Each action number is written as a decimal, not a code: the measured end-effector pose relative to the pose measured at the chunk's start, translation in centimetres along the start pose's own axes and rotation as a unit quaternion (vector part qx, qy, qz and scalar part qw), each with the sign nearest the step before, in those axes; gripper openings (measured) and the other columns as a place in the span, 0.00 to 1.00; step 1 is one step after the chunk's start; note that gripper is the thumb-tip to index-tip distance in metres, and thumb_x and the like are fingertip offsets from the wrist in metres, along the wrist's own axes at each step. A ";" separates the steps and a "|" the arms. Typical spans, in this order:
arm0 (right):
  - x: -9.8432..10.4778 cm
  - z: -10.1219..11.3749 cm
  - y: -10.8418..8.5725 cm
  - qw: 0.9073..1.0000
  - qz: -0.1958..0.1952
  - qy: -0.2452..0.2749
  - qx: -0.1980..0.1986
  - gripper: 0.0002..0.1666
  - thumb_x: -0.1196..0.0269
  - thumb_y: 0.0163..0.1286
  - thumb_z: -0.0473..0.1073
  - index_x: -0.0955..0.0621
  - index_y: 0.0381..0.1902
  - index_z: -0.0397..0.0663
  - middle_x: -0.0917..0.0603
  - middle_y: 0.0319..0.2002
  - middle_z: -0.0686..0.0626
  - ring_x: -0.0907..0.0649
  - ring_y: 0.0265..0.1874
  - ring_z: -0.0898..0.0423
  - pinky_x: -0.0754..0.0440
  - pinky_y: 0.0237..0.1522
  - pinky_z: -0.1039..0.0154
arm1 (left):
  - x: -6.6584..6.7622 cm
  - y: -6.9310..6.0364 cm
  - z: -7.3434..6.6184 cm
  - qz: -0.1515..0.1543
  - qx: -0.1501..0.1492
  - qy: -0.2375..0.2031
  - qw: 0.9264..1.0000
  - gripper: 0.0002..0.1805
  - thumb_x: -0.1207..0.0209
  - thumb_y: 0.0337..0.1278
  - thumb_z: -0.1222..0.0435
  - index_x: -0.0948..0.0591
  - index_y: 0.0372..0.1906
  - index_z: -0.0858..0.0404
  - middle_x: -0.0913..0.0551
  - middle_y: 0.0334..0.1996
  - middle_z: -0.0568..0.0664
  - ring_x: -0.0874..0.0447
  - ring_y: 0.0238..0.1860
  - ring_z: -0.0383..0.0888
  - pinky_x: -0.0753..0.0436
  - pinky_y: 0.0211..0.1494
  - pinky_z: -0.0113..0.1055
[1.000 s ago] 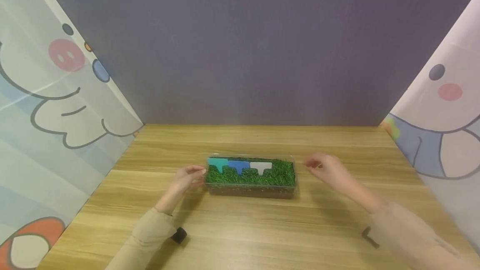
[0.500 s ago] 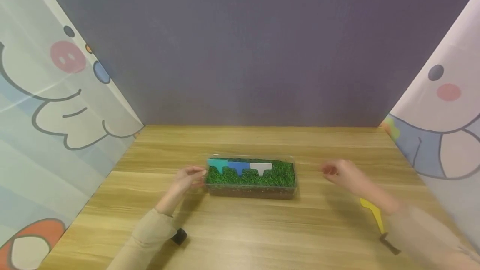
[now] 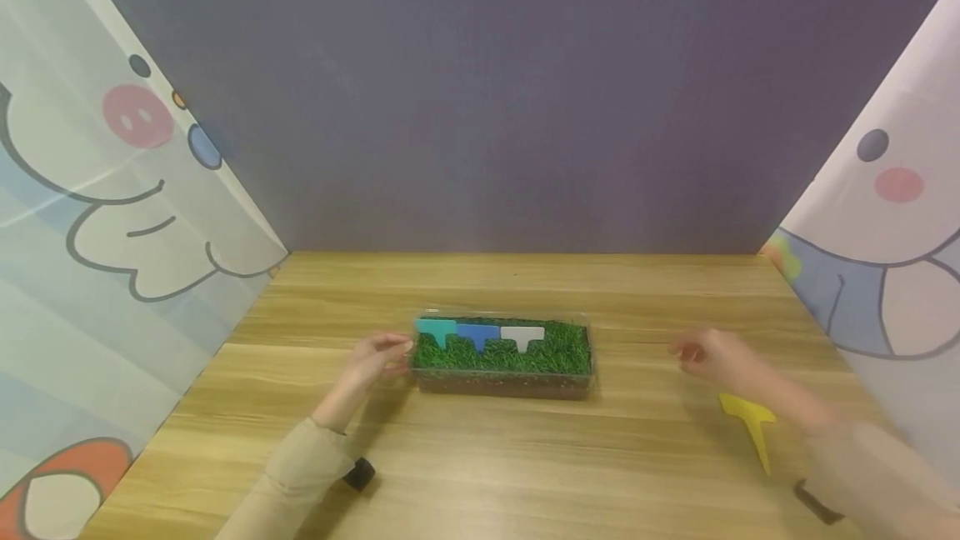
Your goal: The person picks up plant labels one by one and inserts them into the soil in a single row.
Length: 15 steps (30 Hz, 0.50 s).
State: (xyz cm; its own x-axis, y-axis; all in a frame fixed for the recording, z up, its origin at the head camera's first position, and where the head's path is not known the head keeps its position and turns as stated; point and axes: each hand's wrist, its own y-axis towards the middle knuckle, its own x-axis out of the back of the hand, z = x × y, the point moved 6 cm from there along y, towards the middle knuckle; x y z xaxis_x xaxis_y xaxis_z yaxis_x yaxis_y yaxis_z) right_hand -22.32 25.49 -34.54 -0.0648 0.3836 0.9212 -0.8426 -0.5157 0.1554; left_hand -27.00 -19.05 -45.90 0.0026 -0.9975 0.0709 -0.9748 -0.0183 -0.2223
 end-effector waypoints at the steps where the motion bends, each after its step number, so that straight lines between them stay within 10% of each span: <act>1: 0.0 -0.1 -0.1 1.000 0.001 -0.003 -0.002 0.11 0.37 0.46 0.26 0.21 0.31 0.35 0.22 0.24 0.57 0.27 0.22 0.69 0.24 0.21 0.70 | 0.1 0.2 0.3 -0.001 -0.001 0.000 1.000 0.17 0.38 0.48 0.63 0.23 0.42 0.69 0.21 0.33 0.54 0.21 0.29 0.43 0.17 0.38 0.36; 10: -0.1 -1.7 -1.7 0.999 -0.002 -0.020 0.042 0.13 0.34 0.40 0.24 0.22 0.28 0.34 0.24 0.21 0.56 0.28 0.21 0.70 0.25 0.18 0.71 | -0.3 -1.0 -1.1 0.001 0.002 0.001 1.000 0.16 0.40 0.50 0.64 0.24 0.43 0.71 0.21 0.33 0.54 0.22 0.28 0.42 0.17 0.39 0.37; 15: -0.6 -3.0 -2.3 0.997 0.073 -0.008 0.006 0.16 0.33 0.41 0.27 0.23 0.33 0.31 0.23 0.26 0.51 0.25 0.24 0.62 0.24 0.21 0.69 | -0.3 -0.9 -1.1 0.002 0.001 -0.004 1.000 0.17 0.38 0.48 0.64 0.23 0.42 0.71 0.20 0.33 0.54 0.21 0.29 0.43 0.17 0.38 0.36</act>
State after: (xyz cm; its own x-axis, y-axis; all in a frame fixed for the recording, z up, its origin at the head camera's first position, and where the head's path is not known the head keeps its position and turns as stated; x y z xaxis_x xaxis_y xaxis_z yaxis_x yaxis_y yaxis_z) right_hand -21.95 28.68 -36.51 -0.1776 0.2905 0.9403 -0.8177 -0.5751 0.0233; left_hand -26.35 -18.68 -44.69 0.0009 -0.9980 0.0625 -0.9742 -0.0150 -0.2250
